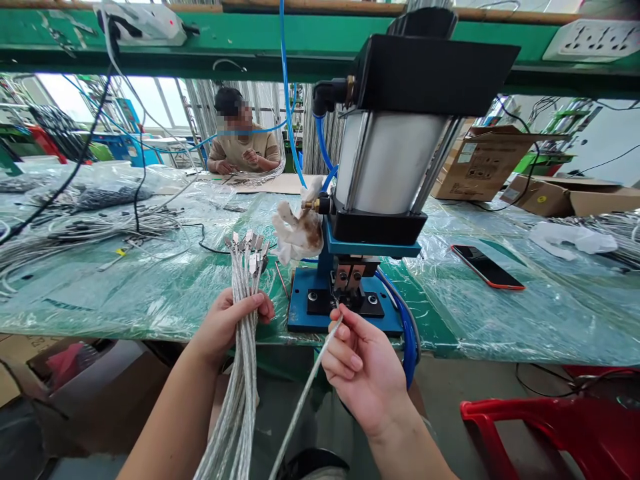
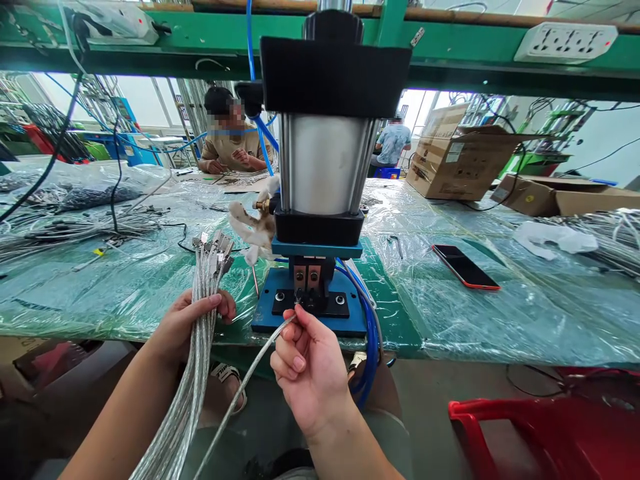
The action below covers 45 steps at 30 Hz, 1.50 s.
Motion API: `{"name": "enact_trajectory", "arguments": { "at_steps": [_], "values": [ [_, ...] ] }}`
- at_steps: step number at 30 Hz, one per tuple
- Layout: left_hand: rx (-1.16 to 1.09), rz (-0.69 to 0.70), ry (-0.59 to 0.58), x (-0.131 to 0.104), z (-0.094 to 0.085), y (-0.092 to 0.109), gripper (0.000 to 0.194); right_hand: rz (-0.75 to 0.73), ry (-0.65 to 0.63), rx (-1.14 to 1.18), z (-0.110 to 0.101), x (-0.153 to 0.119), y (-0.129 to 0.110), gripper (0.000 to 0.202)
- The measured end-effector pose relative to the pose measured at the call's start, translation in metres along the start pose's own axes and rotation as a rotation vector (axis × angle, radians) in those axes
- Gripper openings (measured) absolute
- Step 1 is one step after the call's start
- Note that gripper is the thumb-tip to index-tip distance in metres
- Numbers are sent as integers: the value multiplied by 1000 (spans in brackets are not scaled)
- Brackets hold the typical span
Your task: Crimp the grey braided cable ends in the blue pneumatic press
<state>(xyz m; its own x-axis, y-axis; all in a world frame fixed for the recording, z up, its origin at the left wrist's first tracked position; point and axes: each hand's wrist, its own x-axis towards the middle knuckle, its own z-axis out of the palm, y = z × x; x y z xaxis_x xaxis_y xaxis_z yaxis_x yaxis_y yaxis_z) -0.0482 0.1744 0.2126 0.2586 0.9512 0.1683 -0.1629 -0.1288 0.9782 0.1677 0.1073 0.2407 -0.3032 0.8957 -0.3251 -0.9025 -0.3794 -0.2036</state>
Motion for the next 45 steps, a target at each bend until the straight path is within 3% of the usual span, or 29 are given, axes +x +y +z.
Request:
{"name": "enact_trajectory", "arguments": {
  "at_steps": [7, 13, 19, 45],
  "values": [
    [-8, -6, 6, 0, 0, -1, 26, -31, 15, -30, -2, 7, -1, 27],
    [14, 7, -21, 0, 1, 1, 26, -20, -56, -52, -13, 10, 0, 13],
    [27, -2, -37, -1, 2, 5, 27, -59, -78, -117, -23, 11, -1, 17],
    [36, -22, -35, 0, 3, 8, 28, -85, -89, -161, -26, 10, 1, 19]
  ]
}}
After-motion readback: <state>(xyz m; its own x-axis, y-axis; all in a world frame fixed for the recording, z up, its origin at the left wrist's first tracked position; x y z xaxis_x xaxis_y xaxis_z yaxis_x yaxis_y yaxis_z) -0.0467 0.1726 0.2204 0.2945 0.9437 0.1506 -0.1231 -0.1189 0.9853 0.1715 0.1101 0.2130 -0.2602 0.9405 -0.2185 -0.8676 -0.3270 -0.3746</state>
